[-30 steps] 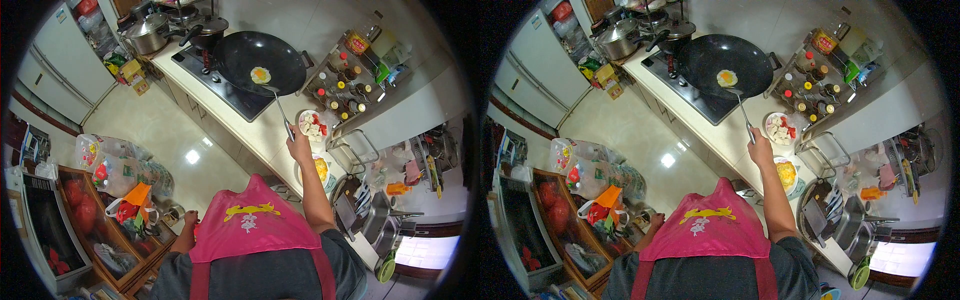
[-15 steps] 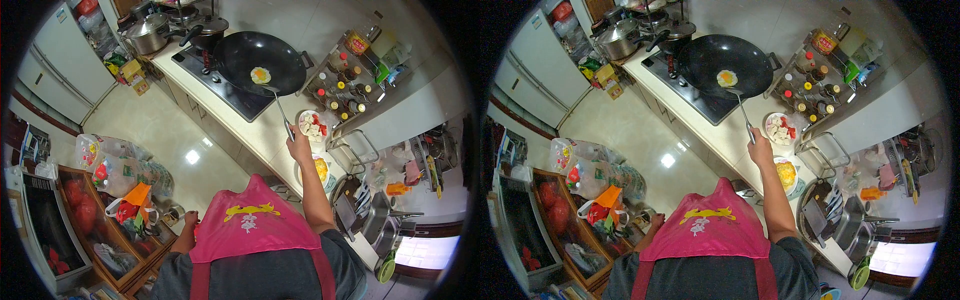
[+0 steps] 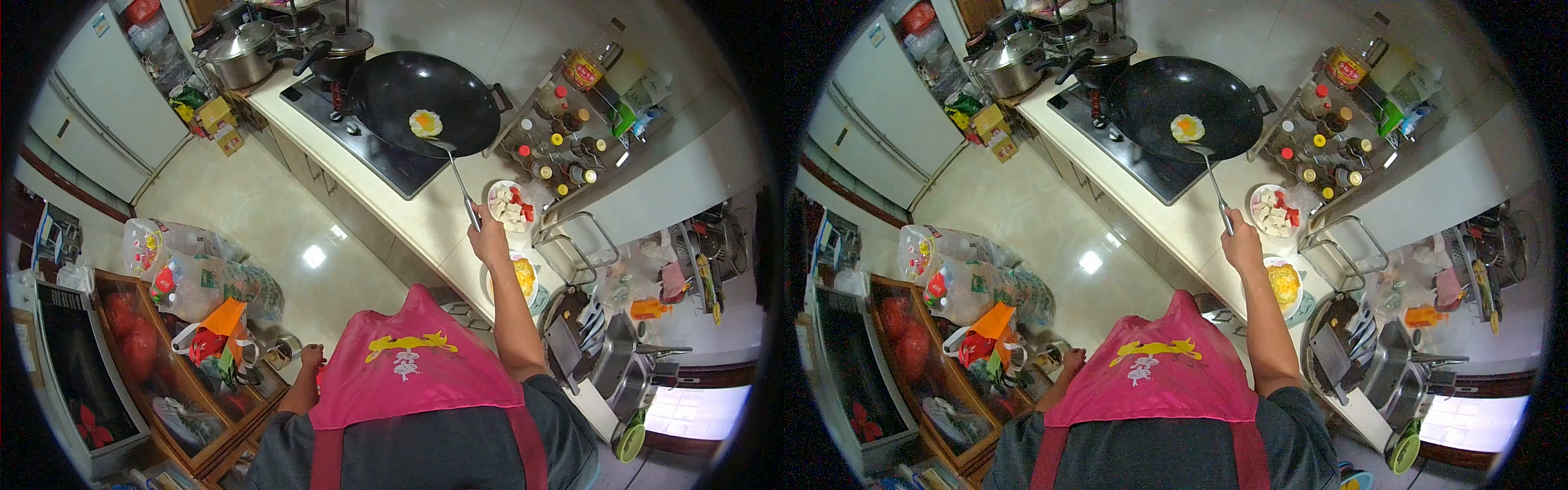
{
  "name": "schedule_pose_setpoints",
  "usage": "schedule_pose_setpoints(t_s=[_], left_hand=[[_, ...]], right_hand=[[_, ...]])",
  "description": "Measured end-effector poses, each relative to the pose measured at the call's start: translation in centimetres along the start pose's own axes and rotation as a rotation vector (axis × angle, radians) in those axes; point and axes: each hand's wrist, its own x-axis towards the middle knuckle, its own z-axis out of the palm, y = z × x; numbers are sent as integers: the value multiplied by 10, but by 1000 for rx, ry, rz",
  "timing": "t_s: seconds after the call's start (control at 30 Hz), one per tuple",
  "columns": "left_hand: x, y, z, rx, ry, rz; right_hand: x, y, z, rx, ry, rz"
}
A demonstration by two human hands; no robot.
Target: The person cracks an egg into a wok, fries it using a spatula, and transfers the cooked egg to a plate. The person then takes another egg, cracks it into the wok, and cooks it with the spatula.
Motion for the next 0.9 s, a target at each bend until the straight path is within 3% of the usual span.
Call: schedule_pose_setpoints(t_s=[0.9], left_hand=[[8, -5, -3, -79, -23, -16]], right_hand=[[2, 5, 3, -42, 18, -21]])
